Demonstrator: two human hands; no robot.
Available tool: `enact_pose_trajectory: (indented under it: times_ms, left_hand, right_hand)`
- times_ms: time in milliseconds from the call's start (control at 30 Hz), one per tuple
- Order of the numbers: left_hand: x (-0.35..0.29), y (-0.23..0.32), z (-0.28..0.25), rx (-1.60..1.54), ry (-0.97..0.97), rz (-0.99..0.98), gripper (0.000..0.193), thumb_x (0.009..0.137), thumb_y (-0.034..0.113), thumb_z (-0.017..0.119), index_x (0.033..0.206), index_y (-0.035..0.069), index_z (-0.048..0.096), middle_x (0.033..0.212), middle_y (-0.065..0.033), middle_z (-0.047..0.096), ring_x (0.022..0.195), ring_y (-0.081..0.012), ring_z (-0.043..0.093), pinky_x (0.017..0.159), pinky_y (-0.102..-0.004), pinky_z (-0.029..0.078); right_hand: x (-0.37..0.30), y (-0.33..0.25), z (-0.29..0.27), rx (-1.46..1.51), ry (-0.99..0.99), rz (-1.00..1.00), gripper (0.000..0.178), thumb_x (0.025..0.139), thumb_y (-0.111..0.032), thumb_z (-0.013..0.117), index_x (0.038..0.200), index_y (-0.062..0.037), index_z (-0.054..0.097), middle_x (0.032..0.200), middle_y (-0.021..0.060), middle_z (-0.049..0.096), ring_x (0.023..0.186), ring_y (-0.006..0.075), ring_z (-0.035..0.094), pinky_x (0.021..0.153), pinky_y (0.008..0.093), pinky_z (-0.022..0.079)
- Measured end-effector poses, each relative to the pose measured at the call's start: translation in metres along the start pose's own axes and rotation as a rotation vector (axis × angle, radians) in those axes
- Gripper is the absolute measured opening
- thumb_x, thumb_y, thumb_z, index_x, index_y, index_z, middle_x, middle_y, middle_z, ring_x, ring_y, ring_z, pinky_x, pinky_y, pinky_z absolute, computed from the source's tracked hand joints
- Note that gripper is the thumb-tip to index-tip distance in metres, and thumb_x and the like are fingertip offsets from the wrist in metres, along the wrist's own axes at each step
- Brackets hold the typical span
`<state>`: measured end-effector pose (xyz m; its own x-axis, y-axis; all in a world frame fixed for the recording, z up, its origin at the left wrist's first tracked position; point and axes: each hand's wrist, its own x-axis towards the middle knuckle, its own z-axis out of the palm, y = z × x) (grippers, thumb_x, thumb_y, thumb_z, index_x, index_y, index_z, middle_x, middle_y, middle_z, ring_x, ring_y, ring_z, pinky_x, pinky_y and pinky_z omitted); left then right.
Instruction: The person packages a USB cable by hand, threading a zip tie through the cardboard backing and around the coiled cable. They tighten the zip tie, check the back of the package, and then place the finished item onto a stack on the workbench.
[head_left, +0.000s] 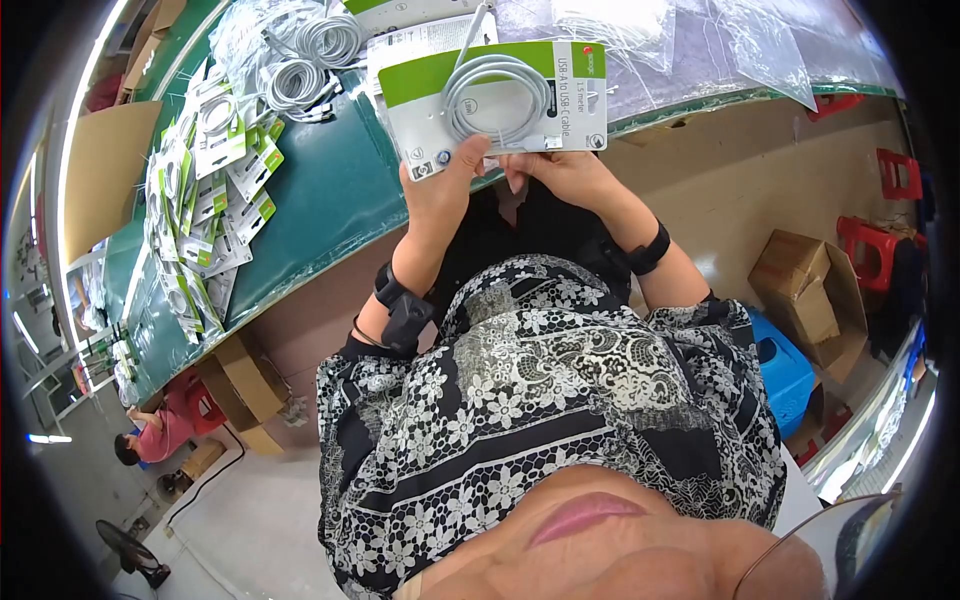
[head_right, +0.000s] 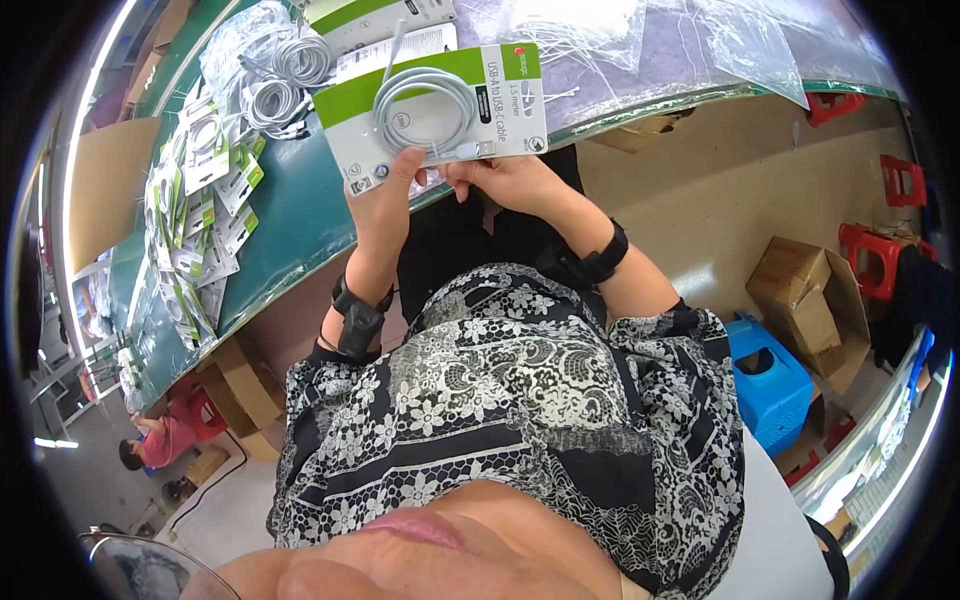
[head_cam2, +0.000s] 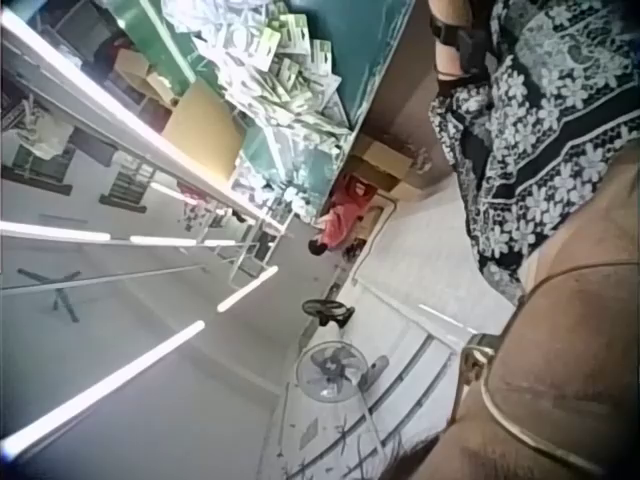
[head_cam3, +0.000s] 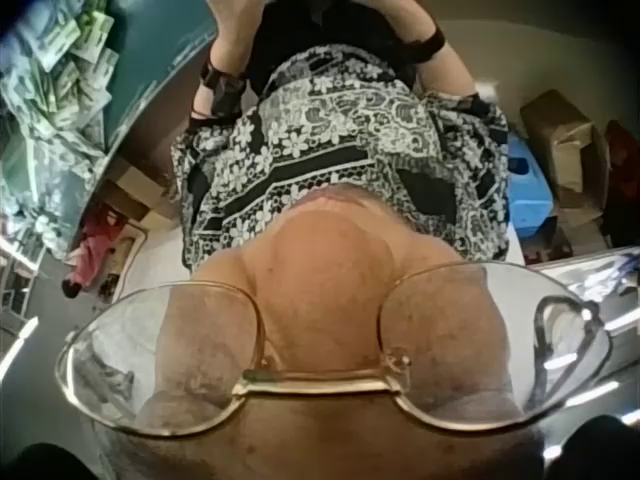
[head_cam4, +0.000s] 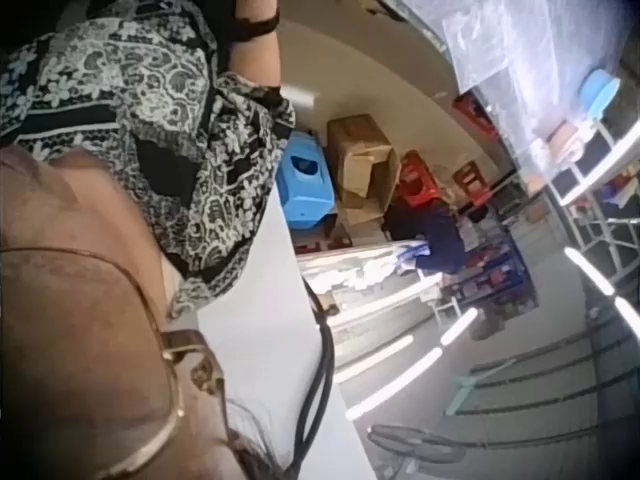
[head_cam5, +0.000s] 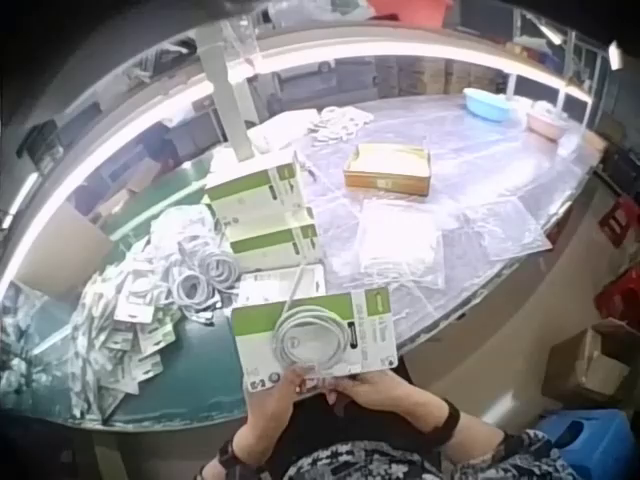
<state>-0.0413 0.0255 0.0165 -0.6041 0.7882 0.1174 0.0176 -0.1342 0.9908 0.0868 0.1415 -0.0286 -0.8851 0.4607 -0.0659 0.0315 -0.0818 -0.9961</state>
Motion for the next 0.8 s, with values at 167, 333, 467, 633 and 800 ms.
enact_pose_trajectory:
  times_ms: [167,333,467,633,800]
  left_hand:
    - [0.012,-0.004,-0.002,-0.094,-0.011,0.006,0.019,0.087,0.003,0.064,0.104,-0.002,0.057,0.082,-0.0079,0.064,0.062,-0.0112,0.058,0.053,-0.023,0.045]
    - [0.017,-0.001,-0.008,-0.232,-0.026,-0.126,0.021,0.089,0.004,0.062,0.107,-0.004,0.056,0.091,-0.0132,0.065,0.071,-0.0196,0.066,0.056,-0.0262,0.052]
    - [0.009,-0.006,-0.013,-0.359,-0.125,-0.3,0.023,0.09,0.004,0.06,0.109,-0.007,0.055,0.096,-0.0172,0.065,0.08,-0.0265,0.069,0.065,-0.0303,0.058]
    - [0.003,-0.007,-0.007,-0.484,-0.193,-0.348,0.024,0.089,0.004,0.06,0.109,-0.008,0.055,0.096,-0.0183,0.065,0.081,-0.027,0.069,0.072,-0.0324,0.059]
    - [0.002,-0.007,-0.013,-0.363,-0.238,-0.307,0.024,0.089,0.003,0.059,0.11,-0.008,0.055,0.097,-0.0179,0.065,0.081,-0.0257,0.069,0.073,-0.0321,0.059]
  right_hand:
    - [-0.004,-0.02,0.013,0.385,-0.031,-0.024,0.01,0.09,-0.01,0.061,0.097,-0.0026,0.063,0.084,0.0046,0.064,0.073,0.0102,0.06,0.067,0.0265,0.049]
    - [-0.03,-0.022,0.0,-0.305,0.112,0.173,0.008,0.09,-0.011,0.061,0.091,-0.004,0.065,0.086,0.0049,0.063,0.077,0.0124,0.059,0.069,0.0281,0.049]
    - [-0.03,-0.057,-0.017,-0.873,0.43,-0.609,0.007,0.083,-0.009,0.064,0.088,-0.0057,0.065,0.091,0.005,0.061,0.08,0.0184,0.06,0.071,0.0297,0.049]
    - [-0.002,-0.073,-0.027,-1.156,0.13,-0.882,0.017,0.073,-0.008,0.064,0.09,-0.0067,0.064,0.093,0.0046,0.059,0.078,0.0245,0.059,0.069,0.0324,0.05]
    - [0.003,-0.069,-0.021,-1.092,0.098,-0.872,0.019,0.073,-0.004,0.063,0.092,-0.0061,0.061,0.091,0.0053,0.058,0.078,0.0254,0.06,0.067,0.0344,0.05]
